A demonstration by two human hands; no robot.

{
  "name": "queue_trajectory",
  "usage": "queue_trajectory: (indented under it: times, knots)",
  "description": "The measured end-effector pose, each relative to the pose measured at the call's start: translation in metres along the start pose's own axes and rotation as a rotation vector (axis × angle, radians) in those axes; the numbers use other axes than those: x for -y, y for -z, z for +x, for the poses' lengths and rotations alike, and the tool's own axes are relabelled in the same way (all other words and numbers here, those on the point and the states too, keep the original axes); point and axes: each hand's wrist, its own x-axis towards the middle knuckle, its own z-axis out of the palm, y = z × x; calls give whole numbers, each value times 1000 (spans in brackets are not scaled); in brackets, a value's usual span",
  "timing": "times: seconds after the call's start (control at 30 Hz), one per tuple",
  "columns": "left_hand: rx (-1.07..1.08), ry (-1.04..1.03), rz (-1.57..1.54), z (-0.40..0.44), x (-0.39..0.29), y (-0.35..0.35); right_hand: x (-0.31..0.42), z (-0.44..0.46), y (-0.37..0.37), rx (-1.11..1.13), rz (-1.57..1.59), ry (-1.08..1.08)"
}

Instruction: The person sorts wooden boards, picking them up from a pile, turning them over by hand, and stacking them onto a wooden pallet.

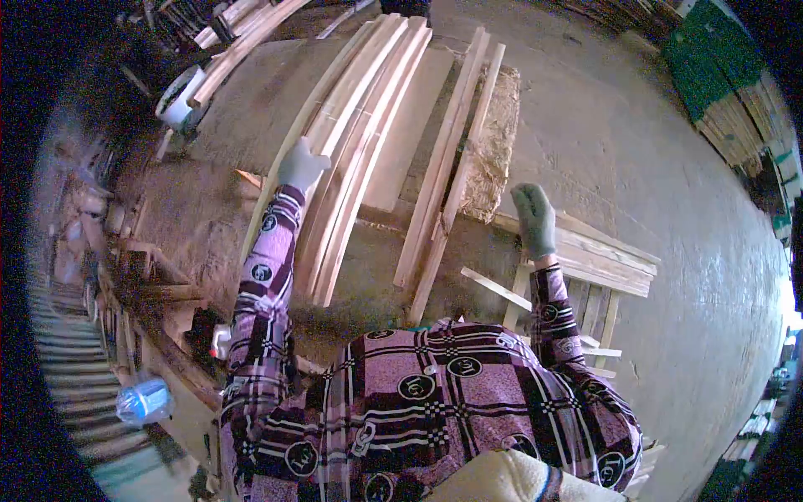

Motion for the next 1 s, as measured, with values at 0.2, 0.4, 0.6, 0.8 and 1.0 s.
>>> queue_trajectory:
  times: [0.2, 0.4, 0.6, 0.8, 1.0]
  knots:
    - [-194, -16, 185, 8, 19, -35, -7, -21, -19, 4, -191, 43]
    - [-317, -130, 147, -44, -34, -11, -34, -40, -33, 102, 456, -495]
    - [441, -11, -467, -166, -98, -37, -94, -98, -79, 199, 728, -687]
    - [909, 339, -576, -185, -114, -43, -105, -110, -107, 210, 753, -703]
    - [788, 325, -1049, -184, -69, -52, -120, -102, -94, 88, 330, -434]
